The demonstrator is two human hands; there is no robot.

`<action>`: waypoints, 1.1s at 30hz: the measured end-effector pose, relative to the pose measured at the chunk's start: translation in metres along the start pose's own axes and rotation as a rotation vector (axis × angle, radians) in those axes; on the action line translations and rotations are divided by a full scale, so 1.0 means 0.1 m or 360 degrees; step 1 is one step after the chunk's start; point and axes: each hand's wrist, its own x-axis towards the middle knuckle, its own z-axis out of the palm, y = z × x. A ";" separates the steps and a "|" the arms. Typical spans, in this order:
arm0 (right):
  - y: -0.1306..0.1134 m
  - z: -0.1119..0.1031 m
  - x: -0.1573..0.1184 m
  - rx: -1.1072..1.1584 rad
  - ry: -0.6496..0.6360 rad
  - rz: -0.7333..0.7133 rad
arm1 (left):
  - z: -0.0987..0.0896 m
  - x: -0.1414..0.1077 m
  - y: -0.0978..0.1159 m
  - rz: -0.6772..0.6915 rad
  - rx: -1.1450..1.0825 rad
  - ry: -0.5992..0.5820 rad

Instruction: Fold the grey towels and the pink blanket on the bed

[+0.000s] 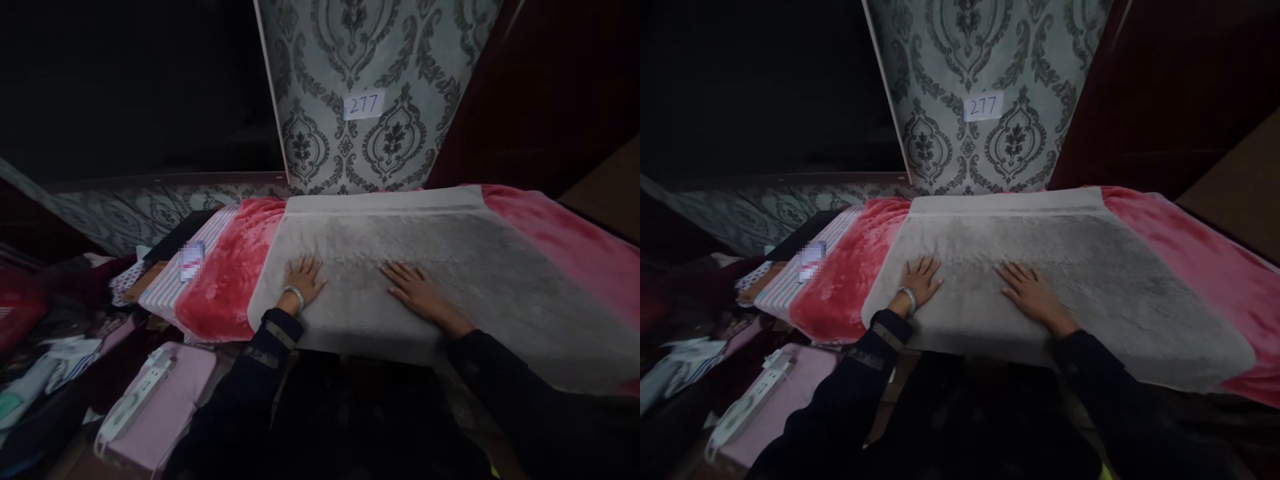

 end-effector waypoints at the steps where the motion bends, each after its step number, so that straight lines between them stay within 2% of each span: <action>1: 0.11 0.00 -0.11 -0.0031 0.0024 0.0058 | -0.01 -0.07 -0.09 -0.0071 0.0005 0.0015; 5: 0.71 -0.06 -0.72 -0.0129 0.0113 0.0475 | -0.06 -0.32 -0.46 -0.0321 0.0003 0.0052; 7: 0.99 -0.12 -1.04 -0.0129 0.0118 0.0753 | -0.13 -0.38 -0.57 -0.0375 -0.0004 0.0048; 9: 1.18 -0.21 -1.28 -0.0119 0.0115 0.1045 | -0.22 -0.38 -0.54 -0.0396 0.0001 0.0046; 10: 1.22 -0.26 -1.34 -0.0117 0.0118 0.1149 | -0.28 -0.34 -0.45 -0.0380 0.0005 0.0052; 11: 1.23 -0.31 -1.35 -0.0121 0.0128 0.1199 | -0.33 -0.28 -0.30 -0.0332 0.0008 0.0064; 13: 1.18 -0.40 -1.26 -0.0138 0.0172 0.1144 | -0.39 -0.10 0.14 -0.0138 0.0004 0.0083; 16: 1.04 -0.46 -0.96 -0.0151 0.0199 0.0964 | -0.38 0.23 1.04 0.0297 -0.0026 0.0072; 18: 0.96 -0.42 -0.78 -0.0149 0.0174 0.0908 | -0.30 0.42 1.59 0.0625 -0.0058 0.0082; 19: 0.94 -0.37 -0.71 -0.0146 0.0157 0.0885 | -0.24 0.50 1.82 0.0709 -0.0078 0.0077; 20: 0.93 -0.32 -0.67 -0.0144 0.0144 0.0861 | -0.18 0.56 1.99 0.0762 -0.0095 0.0051; 22: 0.94 -0.20 -0.64 -0.0143 0.0126 0.0825 | -0.07 0.63 2.19 0.0765 -0.0122 -0.0025; 24: 0.97 -0.11 -0.66 -0.0146 0.0135 0.0816 | 0.00 0.65 2.19 0.0714 -0.0128 -0.0090; 27: 1.02 -0.06 -0.68 -0.0139 0.0175 0.0797 | 0.00 0.61 1.94 0.0597 -0.0090 -0.0099; 30: 1.06 -0.07 -0.69 -0.0113 0.0204 0.0772 | -0.07 0.49 1.44 0.0364 -0.0019 -0.0077; 33: 1.08 -0.10 -0.69 -0.0078 0.0183 0.0764 | -0.13 0.29 0.75 0.0074 0.0053 -0.0094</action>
